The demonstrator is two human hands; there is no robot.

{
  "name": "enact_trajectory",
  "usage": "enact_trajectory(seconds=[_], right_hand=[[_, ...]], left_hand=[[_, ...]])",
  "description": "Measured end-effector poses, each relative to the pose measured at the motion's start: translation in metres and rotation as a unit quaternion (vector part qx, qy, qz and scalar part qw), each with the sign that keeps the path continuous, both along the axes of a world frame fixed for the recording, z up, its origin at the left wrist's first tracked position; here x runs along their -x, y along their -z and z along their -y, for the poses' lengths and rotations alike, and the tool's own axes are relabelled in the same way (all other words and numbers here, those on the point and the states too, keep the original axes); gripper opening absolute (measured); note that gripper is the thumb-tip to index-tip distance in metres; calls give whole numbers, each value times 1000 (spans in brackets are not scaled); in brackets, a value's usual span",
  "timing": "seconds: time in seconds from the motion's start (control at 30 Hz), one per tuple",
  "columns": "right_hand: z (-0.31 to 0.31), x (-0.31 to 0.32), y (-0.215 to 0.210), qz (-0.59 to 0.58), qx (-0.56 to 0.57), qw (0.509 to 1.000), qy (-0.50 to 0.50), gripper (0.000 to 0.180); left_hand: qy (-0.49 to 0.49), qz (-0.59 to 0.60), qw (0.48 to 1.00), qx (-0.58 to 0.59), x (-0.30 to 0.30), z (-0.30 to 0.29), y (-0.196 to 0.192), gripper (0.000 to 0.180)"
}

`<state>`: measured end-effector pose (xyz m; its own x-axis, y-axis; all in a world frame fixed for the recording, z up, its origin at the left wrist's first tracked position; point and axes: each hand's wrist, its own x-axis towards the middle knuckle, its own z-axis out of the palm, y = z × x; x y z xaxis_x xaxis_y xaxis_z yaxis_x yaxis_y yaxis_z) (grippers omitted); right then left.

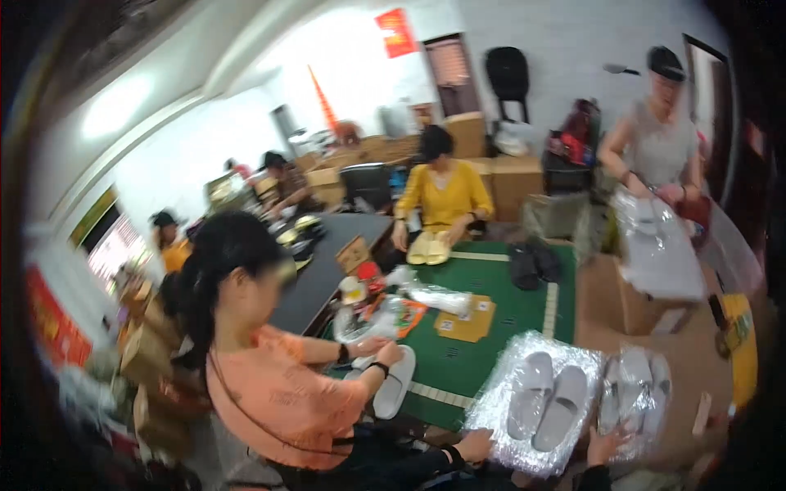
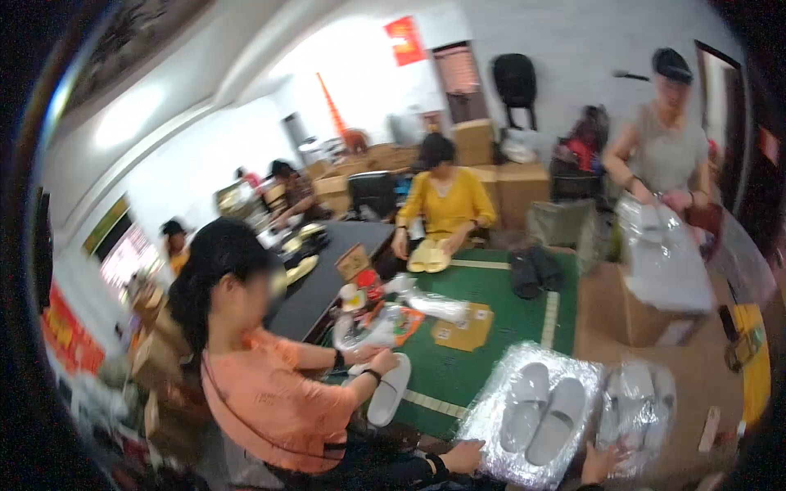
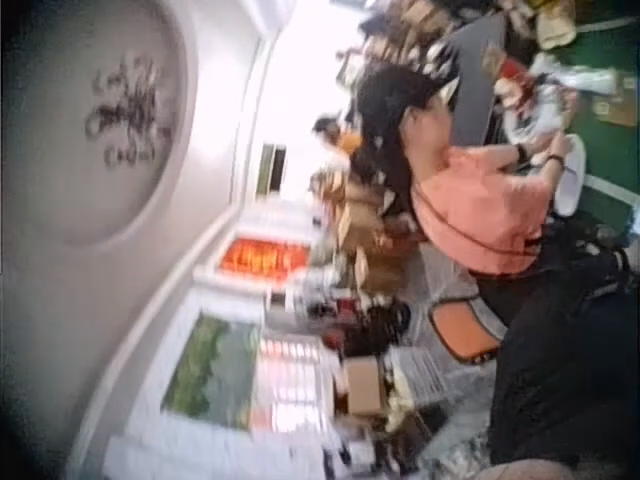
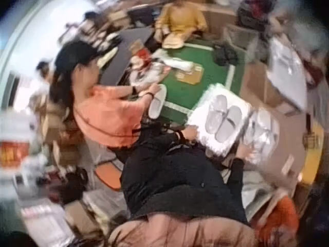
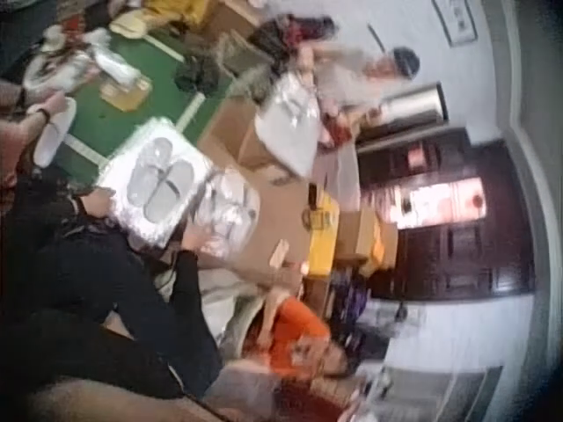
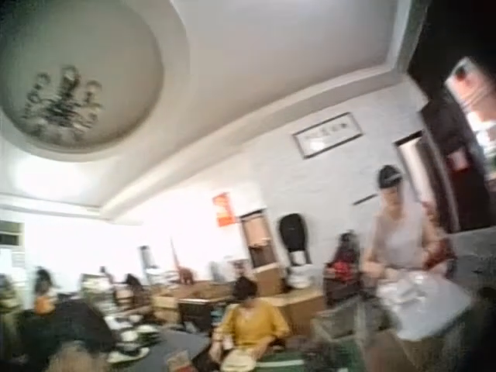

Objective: Packing slippers into plastic bags and bubble wrap for shipping.

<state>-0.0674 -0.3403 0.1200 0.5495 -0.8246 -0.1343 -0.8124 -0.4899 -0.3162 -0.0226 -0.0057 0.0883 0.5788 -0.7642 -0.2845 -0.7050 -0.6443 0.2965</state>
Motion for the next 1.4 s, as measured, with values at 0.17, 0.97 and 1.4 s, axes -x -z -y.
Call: enact_trajectory(seconds=[0.17, 0.97, 1.4], right_hand=[[-4, 3, 23, -92, -2, 992, -87, 80], [77, -3, 123, 176, -226, 951, -116, 35], [16, -30, 51, 424, -418, 796, -112, 32]], left_hand=[[-62, -109, 992, 23, 2, -19, 2, 36], [-73, -251, 954, 146, 15, -23, -41, 34], [58, -252, 955, 147, 0, 3, -45, 44]])
